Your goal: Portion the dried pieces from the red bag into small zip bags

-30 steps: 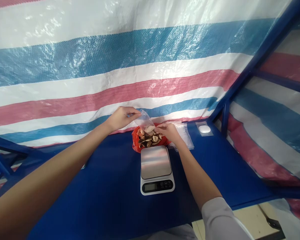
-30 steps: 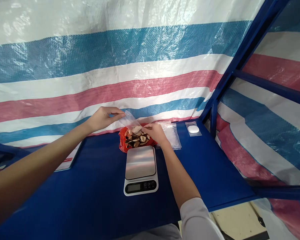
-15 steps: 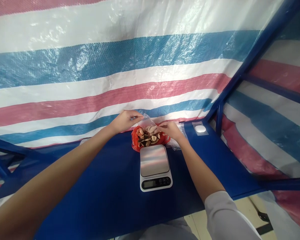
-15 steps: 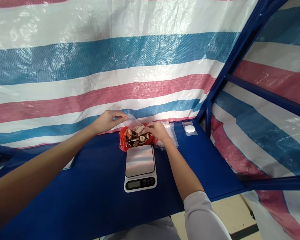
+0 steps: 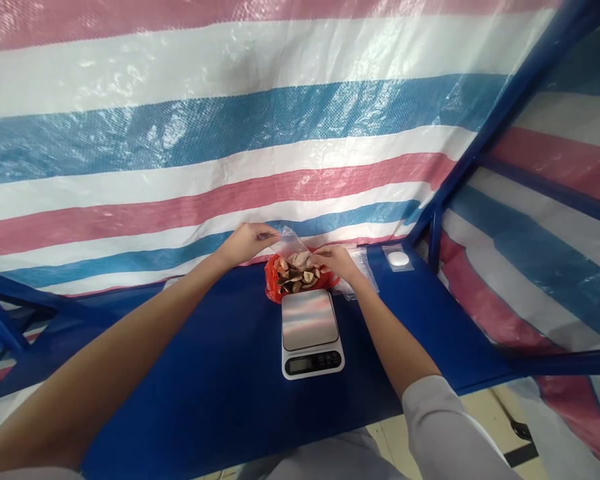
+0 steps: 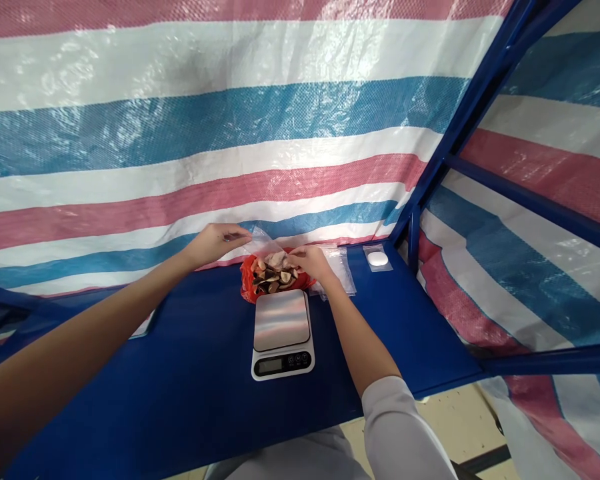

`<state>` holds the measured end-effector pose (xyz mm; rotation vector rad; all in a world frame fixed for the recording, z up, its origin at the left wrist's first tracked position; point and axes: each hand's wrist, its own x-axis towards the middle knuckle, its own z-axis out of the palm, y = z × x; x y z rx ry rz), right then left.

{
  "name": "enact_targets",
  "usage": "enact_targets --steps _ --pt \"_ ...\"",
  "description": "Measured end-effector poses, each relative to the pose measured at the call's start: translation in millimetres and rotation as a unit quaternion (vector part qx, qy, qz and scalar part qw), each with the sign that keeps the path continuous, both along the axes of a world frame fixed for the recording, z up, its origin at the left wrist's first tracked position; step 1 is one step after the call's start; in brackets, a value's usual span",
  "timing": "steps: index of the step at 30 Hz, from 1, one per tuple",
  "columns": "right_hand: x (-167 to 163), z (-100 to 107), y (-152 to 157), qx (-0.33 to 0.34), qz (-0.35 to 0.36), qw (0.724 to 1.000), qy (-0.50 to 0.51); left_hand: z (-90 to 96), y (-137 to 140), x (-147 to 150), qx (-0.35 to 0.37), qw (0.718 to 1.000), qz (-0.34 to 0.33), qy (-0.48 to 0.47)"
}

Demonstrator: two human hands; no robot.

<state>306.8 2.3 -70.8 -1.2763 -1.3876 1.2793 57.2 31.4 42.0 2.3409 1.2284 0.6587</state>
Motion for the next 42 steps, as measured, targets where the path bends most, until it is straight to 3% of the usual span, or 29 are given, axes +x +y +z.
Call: enact_targets --steps 6,14,22,31,42 --pt "-14.0 8.2 -2.8 -0.065 0.009 0.995 0.072 11.8 -3.8 -2.8 0.016 1.000 -0.007 0.010" --pt "-23.4 2.2 -0.7 -0.102 0.009 0.987 0.122 1.2 -4.2 -11.6 0.007 1.000 -0.010 0.007" --pt "-19.4 3.4 -2.6 -0.089 -0.046 0.987 0.126 -1.6 -2.6 -13.0 0.007 0.999 0.022 -0.022" --pt "-19.7 3.1 -6.8 -0.083 -0.032 0.990 0.108 1.7 -6.9 -4.9 -0.038 0.997 0.004 -0.062" --pt "-20.5 0.0 -6.8 -0.038 -0.031 0.997 0.066 -2.7 -1.1 2.5 0.039 0.995 0.011 -0.092"
